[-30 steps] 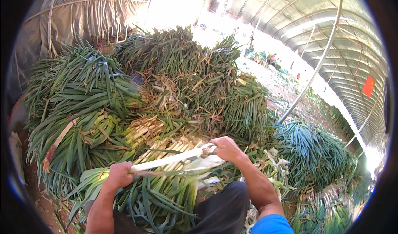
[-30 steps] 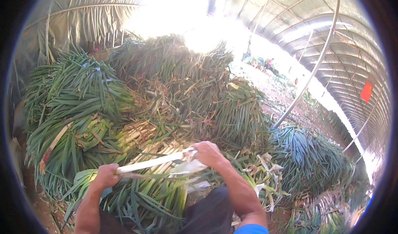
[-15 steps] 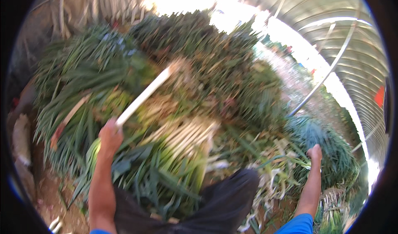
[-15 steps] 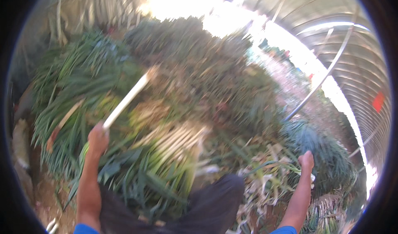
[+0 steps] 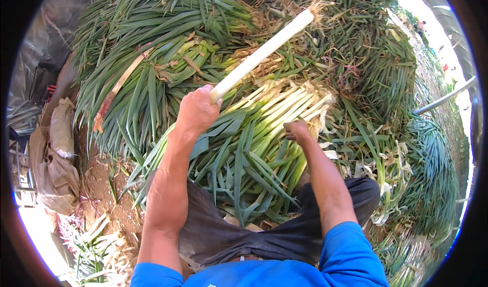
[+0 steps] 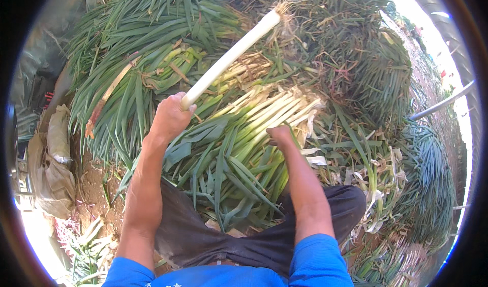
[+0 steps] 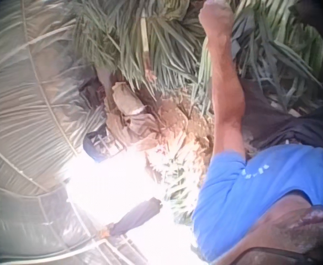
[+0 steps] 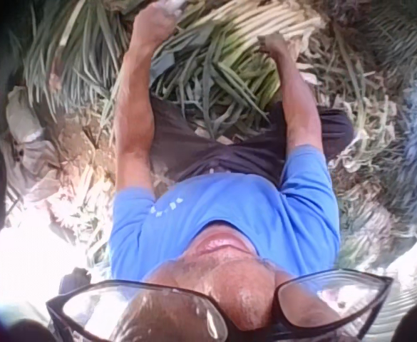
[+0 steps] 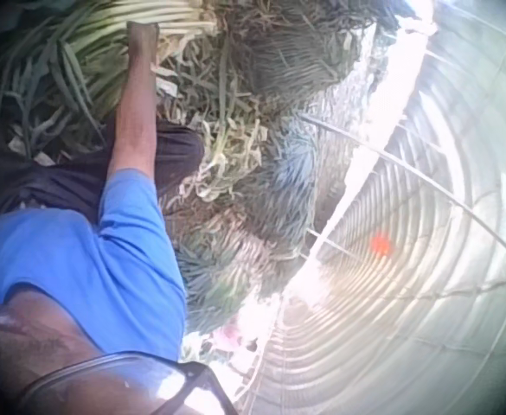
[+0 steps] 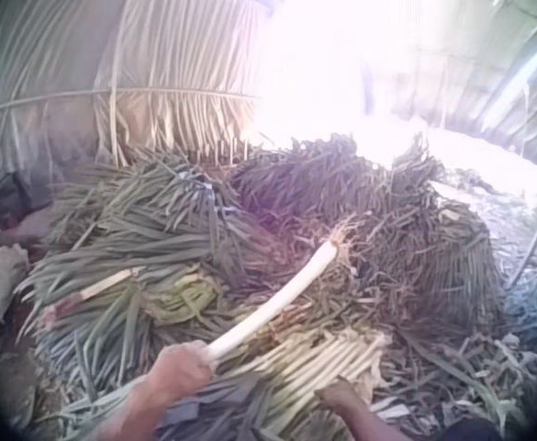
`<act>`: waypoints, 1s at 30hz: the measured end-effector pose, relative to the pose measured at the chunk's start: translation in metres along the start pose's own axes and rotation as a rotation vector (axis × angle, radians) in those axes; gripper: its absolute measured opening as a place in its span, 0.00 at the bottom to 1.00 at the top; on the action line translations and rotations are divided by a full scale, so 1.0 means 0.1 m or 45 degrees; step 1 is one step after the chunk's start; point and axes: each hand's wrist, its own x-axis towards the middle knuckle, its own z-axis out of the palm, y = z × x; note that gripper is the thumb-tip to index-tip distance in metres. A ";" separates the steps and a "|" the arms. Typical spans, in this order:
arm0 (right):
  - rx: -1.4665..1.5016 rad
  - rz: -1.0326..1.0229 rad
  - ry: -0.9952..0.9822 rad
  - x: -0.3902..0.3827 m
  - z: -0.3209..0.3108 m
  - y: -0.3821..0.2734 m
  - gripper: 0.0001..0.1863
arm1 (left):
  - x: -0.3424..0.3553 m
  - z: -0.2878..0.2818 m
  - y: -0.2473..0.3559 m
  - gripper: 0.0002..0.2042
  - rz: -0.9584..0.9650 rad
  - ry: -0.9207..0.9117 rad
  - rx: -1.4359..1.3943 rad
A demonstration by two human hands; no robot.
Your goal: The person sits on the ground and trims the roots and outer leaves from long green vegetables, likely leeks or scallions. They use a small knife to cut the ends and peel away unwanted layers, then place the cleaned vegetables into a pile.
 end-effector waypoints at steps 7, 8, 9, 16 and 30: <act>0.273 0.102 0.400 0.46 0.73 0.23 0.26 | 0.09 -0.14 -0.05 0.13 -0.180 0.092 -0.073; 0.212 0.081 0.440 0.53 0.73 0.23 0.27 | 0.12 -0.14 -0.04 0.13 -0.187 0.091 -0.065; 0.089 0.047 0.475 0.58 0.72 0.25 0.27 | 0.14 -0.12 -0.03 0.13 -0.194 0.088 -0.057; -0.313 0.111 0.724 0.60 1.07 -0.13 0.28 | 0.14 -0.03 -0.02 0.12 -0.167 0.020 -0.070; -0.174 0.058 0.725 0.85 1.11 -0.06 0.36 | 0.19 0.08 0.02 0.11 -0.126 -0.064 -0.108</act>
